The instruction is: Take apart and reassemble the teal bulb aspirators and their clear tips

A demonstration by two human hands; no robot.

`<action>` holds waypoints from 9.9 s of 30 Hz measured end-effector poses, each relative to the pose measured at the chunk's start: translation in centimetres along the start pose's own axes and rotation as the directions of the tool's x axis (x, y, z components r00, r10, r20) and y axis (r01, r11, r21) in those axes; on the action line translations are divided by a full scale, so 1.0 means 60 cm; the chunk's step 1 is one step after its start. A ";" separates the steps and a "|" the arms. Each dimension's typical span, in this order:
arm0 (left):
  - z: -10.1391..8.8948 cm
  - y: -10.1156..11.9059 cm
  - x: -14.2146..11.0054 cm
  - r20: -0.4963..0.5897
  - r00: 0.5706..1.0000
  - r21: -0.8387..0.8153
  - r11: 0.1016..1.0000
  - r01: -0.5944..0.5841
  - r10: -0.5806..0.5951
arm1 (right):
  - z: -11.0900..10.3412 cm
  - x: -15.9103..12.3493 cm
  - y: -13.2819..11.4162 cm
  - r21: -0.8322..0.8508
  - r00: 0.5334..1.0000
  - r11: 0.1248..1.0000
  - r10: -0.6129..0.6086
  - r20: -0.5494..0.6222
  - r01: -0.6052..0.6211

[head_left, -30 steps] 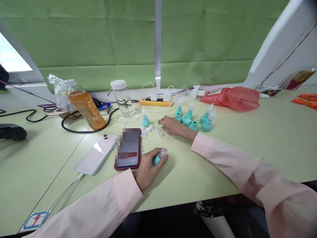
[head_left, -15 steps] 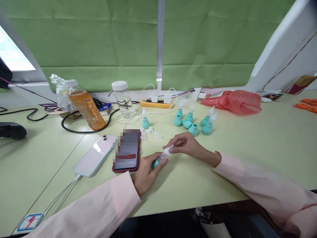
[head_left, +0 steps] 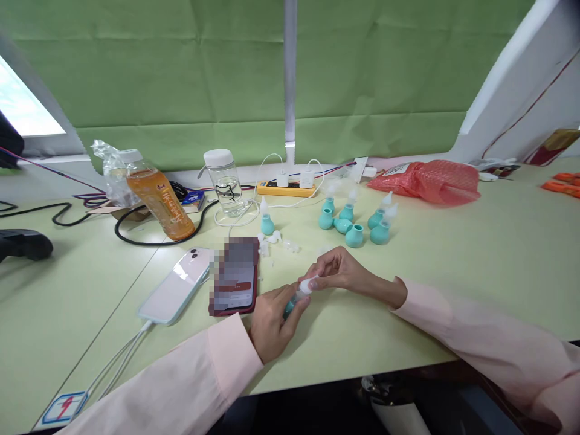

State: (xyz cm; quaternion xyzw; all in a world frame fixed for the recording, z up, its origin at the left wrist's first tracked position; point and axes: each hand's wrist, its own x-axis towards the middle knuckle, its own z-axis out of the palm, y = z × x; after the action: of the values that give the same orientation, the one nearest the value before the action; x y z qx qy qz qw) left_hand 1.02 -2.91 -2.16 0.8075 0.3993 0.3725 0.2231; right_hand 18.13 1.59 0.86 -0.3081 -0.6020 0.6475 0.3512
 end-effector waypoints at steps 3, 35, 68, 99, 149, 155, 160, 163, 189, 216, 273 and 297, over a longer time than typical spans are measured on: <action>0.001 -0.001 -0.002 -0.022 1.000 0.033 0.999 -0.017 0.018 | 0.004 -0.003 -0.004 -0.023 0.999 0.999 -0.026 -0.033 0.025; 0.001 0.006 0.014 0.091 0.996 -0.069 0.997 -0.017 0.023 | -0.111 0.124 -0.038 -0.945 0.742 0.318 -0.615 -0.267 -0.076; 0.006 -0.017 0.027 -0.053 0.942 -0.396 0.873 0.285 -0.331 | 0.002 0.011 0.039 -0.152 0.980 0.987 0.016 -0.196 -0.046; 0.006 -0.010 0.025 -0.119 0.947 -0.309 0.918 0.250 -0.298 | -0.061 0.021 0.034 -0.906 0.924 0.364 -0.375 0.069 0.215; -0.006 -0.005 0.020 -0.194 0.980 0.063 0.998 -0.029 0.041 | -0.014 0.009 0.044 0.220 0.990 0.966 0.142 -0.020 -0.134; -0.005 -0.005 0.019 -0.189 0.981 0.098 0.995 -0.028 0.046 | -0.014 0.009 0.044 0.238 0.990 0.962 0.138 -0.006 -0.132; -0.005 -0.006 0.018 -0.170 0.984 0.052 0.998 -0.036 0.044 | -0.014 0.010 0.046 0.257 0.991 0.958 0.136 -0.013 -0.129; -0.004 -0.008 0.019 -0.156 0.987 0.010 0.999 -0.044 0.045 | -0.014 0.010 0.047 0.264 0.990 0.956 0.137 -0.019 -0.127; -0.003 -0.017 0.023 -0.129 0.991 -0.091 0.995 -0.033 0.021 | -0.014 0.011 0.051 0.287 0.990 0.949 0.141 -0.009 -0.133; -0.007 -0.009 0.020 -0.063 0.995 -0.238 0.969 0.062 -0.079 | -0.013 0.012 0.048 0.245 0.990 0.960 0.142 -0.020 -0.132; -0.003 -0.011 0.038 0.203 0.862 -0.679 0.567 0.466 -0.464 | -0.083 -0.005 0.004 -0.328 0.895 0.910 -0.349 -0.279 0.253; -0.002 0.005 0.019 0.156 0.966 -0.079 0.972 0.222 -0.208 | 0.006 -0.040 0.012 -0.803 0.910 0.510 -0.403 0.094 0.308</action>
State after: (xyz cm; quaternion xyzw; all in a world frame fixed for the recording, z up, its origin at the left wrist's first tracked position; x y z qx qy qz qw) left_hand 1.50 -2.15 -1.42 0.7730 0.4488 0.3045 0.3292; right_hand 19.12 -0.59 0.14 -0.3360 -0.8586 0.2023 0.3301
